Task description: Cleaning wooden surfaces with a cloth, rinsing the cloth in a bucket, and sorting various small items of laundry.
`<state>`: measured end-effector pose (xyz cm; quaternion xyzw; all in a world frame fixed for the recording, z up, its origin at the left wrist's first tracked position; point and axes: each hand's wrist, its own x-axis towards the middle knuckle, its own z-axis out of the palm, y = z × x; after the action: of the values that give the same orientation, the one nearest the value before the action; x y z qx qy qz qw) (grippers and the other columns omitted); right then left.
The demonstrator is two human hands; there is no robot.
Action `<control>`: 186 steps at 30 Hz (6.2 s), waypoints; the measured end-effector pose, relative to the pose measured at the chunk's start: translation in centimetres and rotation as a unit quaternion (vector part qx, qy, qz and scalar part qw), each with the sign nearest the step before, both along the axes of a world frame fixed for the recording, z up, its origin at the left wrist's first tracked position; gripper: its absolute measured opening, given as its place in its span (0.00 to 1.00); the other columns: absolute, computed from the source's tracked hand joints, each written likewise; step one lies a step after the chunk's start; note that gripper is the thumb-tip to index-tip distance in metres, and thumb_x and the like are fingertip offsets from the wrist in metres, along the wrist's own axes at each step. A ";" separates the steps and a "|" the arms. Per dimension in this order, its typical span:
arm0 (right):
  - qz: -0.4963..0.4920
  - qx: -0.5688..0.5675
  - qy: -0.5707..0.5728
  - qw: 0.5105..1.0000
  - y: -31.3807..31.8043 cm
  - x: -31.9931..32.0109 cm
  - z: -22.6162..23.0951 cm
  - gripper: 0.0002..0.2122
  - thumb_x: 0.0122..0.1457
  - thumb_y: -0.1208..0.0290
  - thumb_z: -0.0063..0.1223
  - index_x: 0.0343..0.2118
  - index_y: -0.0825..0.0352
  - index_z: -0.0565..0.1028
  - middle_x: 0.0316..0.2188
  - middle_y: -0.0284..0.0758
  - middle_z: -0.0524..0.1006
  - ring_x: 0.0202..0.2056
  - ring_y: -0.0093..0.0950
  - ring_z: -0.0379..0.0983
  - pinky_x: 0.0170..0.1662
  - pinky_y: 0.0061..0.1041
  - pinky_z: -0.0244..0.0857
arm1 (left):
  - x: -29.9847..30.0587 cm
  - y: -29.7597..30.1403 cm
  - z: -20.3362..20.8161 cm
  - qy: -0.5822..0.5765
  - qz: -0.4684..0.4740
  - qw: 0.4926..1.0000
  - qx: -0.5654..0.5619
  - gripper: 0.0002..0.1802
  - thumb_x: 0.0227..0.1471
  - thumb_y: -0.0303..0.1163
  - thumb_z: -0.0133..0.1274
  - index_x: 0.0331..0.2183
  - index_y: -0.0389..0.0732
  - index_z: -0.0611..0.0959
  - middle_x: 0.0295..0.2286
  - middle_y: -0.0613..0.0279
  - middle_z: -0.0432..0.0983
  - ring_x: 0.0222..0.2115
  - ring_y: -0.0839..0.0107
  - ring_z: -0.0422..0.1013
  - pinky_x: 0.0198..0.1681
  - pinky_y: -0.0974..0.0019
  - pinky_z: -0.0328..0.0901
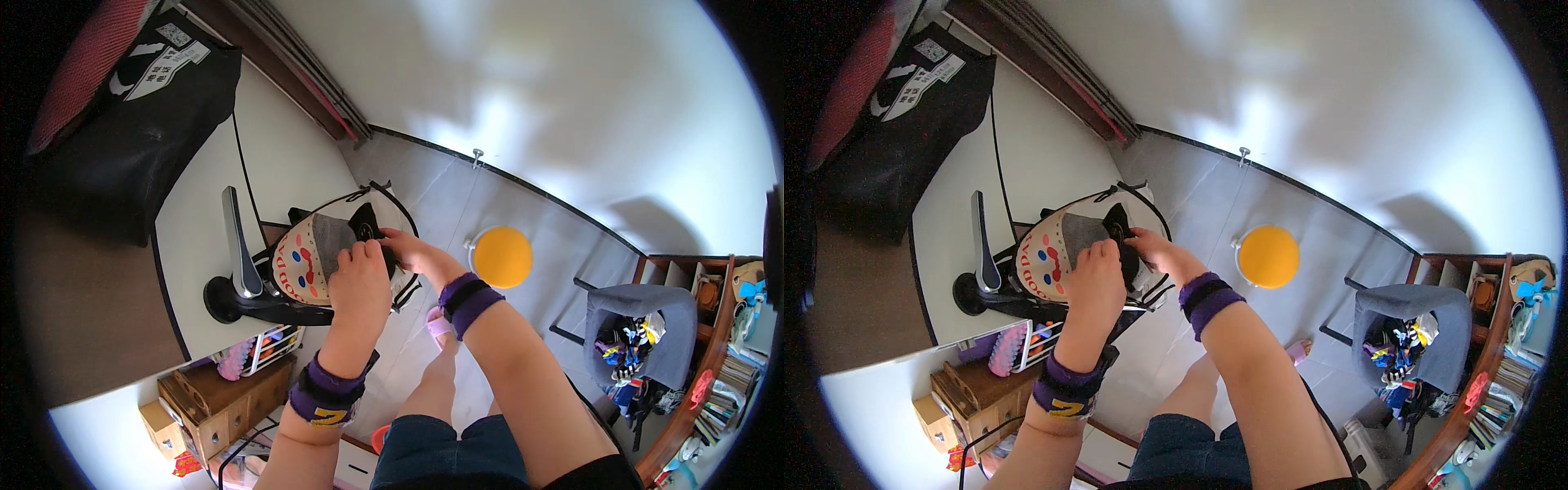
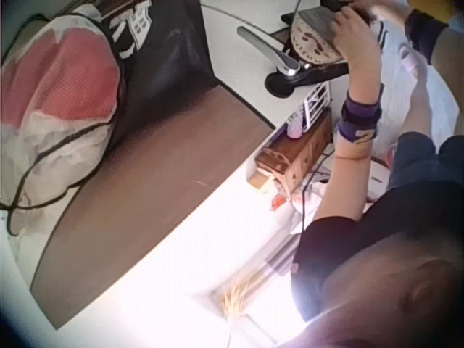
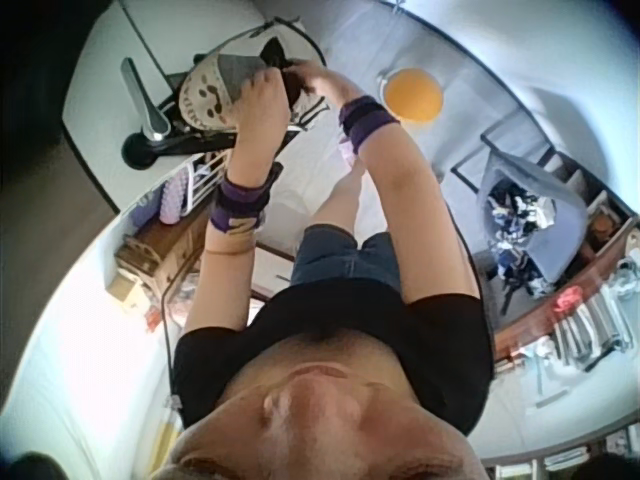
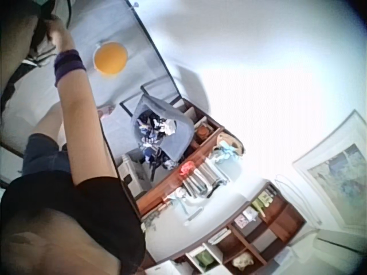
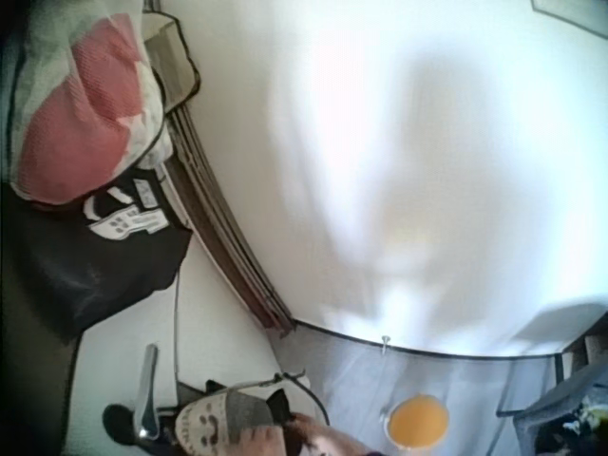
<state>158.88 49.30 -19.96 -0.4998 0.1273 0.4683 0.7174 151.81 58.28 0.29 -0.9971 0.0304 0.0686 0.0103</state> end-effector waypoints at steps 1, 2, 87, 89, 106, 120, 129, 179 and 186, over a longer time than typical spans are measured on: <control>-0.001 0.002 0.003 1.000 0.1 -0.4 -0.1 0.24 0.59 0.66 0.47 0.58 0.62 0.63 0.32 0.30 0.74 0.22 0.19 0.65 0.20 0.21 0.55 | -0.1 0.3 -0.2 0.012 -0.007 1.000 0.008 0.09 0.48 0.28 0.50 0.35 0.40 0.72 0.33 0.61 0.73 0.38 0.63 0.72 0.30 0.64 0.72; -0.014 -0.029 -0.041 0.999 -0.2 -0.7 -0.2 0.27 0.58 0.66 0.48 0.61 0.62 0.59 0.36 0.33 0.74 0.26 0.20 0.67 0.24 0.22 0.58 | -0.2 0.4 -0.2 0.014 -0.009 1.000 0.008 0.09 0.48 0.28 0.50 0.35 0.40 0.72 0.33 0.61 0.73 0.38 0.63 0.72 0.30 0.64 0.72; -0.822 0.101 0.048 0.559 -82.8 -37.0 -1.5 0.14 0.60 0.67 0.45 0.48 0.60 0.64 0.41 0.30 0.68 0.40 0.30 0.69 0.46 0.37 0.66 | -17.5 -88.3 -20.3 0.237 -0.527 0.763 -0.288 0.24 0.49 0.29 0.52 0.51 0.44 0.74 0.48 0.54 0.72 0.48 0.53 0.67 0.54 0.55 0.61; -0.839 0.143 0.027 0.525 -82.2 -37.6 -1.1 0.16 0.58 0.69 0.46 0.50 0.57 0.63 0.44 0.33 0.68 0.39 0.29 0.69 0.44 0.35 0.67 | -18.1 -87.8 -18.1 0.220 -0.532 0.757 -0.308 0.23 0.48 0.27 0.53 0.50 0.43 0.76 0.46 0.54 0.73 0.47 0.54 0.68 0.53 0.56 0.61; -0.653 -0.013 -0.013 0.757 -61.5 -35.6 11.0 0.24 0.62 0.70 0.51 0.59 0.58 0.57 0.51 0.29 0.68 0.50 0.22 0.67 0.49 0.24 0.65 | -17.4 -60.7 -6.3 0.186 -0.296 0.788 -0.507 0.27 0.47 0.21 0.55 0.51 0.40 0.73 0.47 0.52 0.71 0.48 0.55 0.67 0.50 0.60 0.64; -0.361 -0.044 -0.143 0.920 -32.6 -15.2 15.2 0.18 0.65 0.66 0.45 0.55 0.67 0.65 0.48 0.30 0.71 0.49 0.19 0.64 0.53 0.21 0.57 | -8.3 -27.3 -2.2 0.023 -0.010 0.858 -0.514 0.26 0.52 0.21 0.45 0.55 0.34 0.67 0.48 0.45 0.66 0.48 0.50 0.67 0.51 0.61 0.63; -0.056 0.000 -0.143 0.988 -14.3 -3.7 19.3 0.22 0.66 0.55 0.38 0.54 0.66 0.67 0.44 0.31 0.73 0.44 0.20 0.68 0.49 0.18 0.61 | -3.8 -8.2 -1.2 -0.003 0.176 0.818 -0.548 0.34 0.52 0.30 0.49 0.59 0.31 0.60 0.55 0.40 0.60 0.53 0.50 0.63 0.55 0.61 0.58; -0.369 -0.109 0.020 0.923 -32.6 -14.6 2.8 0.12 0.61 0.71 0.47 0.46 0.67 0.73 0.36 0.34 0.77 0.36 0.22 0.75 0.40 0.20 0.69 | -6.0 -23.9 -5.8 0.140 -0.232 0.938 -0.214 0.10 0.51 0.38 0.54 0.35 0.45 0.81 0.28 0.61 0.78 0.28 0.60 0.74 0.29 0.57 0.67; -0.450 -0.144 0.038 0.880 -46.0 -22.4 2.4 0.12 0.60 0.72 0.48 0.46 0.67 0.73 0.37 0.35 0.78 0.37 0.23 0.75 0.39 0.20 0.70 | -9.2 -37.0 -6.4 0.209 -0.347 0.895 -0.188 0.11 0.48 0.36 0.55 0.35 0.44 0.80 0.28 0.60 0.78 0.30 0.59 0.74 0.31 0.56 0.68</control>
<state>136.49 3.30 -17.51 -0.4681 0.4315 0.0896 0.7659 142.60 21.25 -6.11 -0.8691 0.3885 0.2608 -0.1604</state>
